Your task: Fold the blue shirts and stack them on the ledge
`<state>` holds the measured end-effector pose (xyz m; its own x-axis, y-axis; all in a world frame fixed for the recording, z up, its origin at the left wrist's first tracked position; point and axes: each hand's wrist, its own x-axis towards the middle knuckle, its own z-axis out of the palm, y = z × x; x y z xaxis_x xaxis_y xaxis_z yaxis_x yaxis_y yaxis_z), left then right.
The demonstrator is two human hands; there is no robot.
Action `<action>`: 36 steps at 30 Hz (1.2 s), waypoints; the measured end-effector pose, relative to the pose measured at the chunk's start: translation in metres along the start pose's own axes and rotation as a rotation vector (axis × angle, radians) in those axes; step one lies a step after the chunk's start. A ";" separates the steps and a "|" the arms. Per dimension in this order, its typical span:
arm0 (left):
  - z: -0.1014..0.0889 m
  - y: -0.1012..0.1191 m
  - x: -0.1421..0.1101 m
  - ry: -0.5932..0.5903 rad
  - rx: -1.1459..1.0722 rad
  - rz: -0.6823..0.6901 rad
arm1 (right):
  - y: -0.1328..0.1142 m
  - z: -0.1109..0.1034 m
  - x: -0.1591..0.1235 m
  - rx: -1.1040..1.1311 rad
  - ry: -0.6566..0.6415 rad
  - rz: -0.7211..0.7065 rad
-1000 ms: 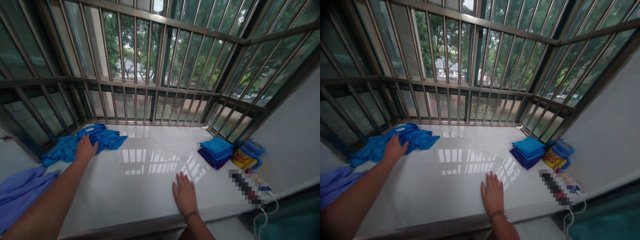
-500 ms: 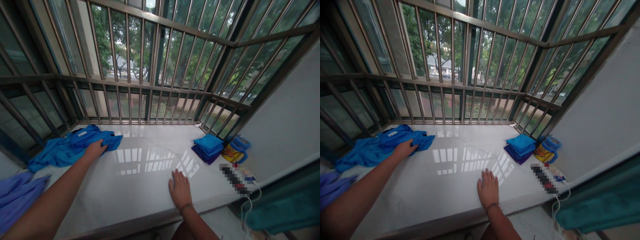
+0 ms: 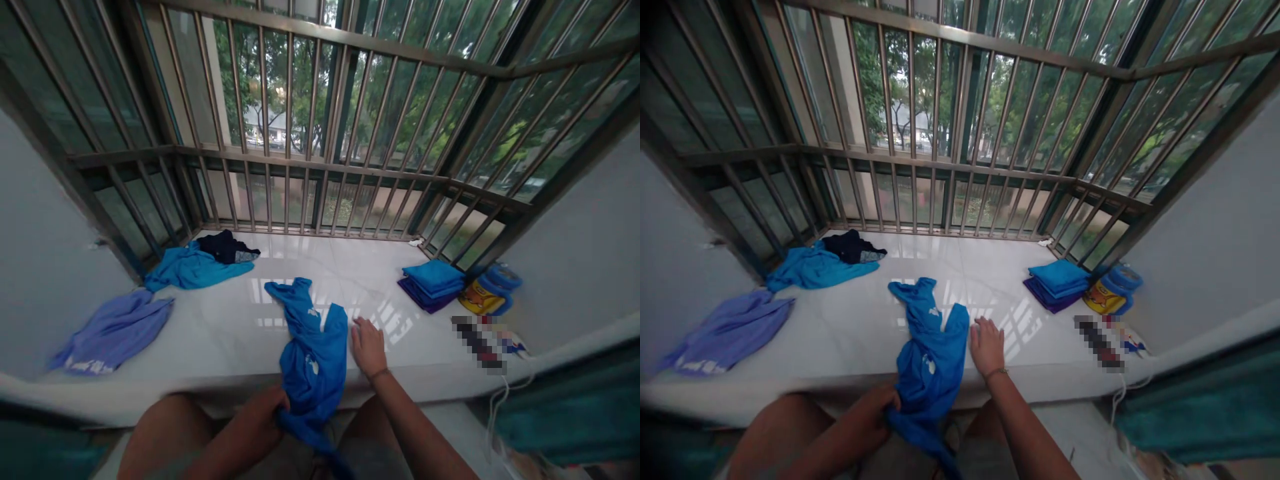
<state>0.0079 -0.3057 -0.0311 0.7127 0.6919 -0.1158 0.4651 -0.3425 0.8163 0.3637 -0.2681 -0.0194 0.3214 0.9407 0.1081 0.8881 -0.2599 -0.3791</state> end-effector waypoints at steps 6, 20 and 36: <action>-0.024 -0.005 -0.094 0.169 -0.110 -0.206 | -0.062 0.023 -0.049 0.057 -0.036 -0.218; -0.148 0.053 -0.147 1.258 -0.675 -0.473 | -0.035 -0.110 -0.082 0.503 -0.324 -0.250; -0.304 0.215 0.003 0.829 -0.774 0.051 | -0.046 -0.282 0.025 0.381 0.199 -0.129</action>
<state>-0.0499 -0.1842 0.3167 0.0201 0.9945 0.1029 -0.2093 -0.0964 0.9731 0.4236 -0.2940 0.2595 0.3057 0.8905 0.3370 0.7525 -0.0091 -0.6585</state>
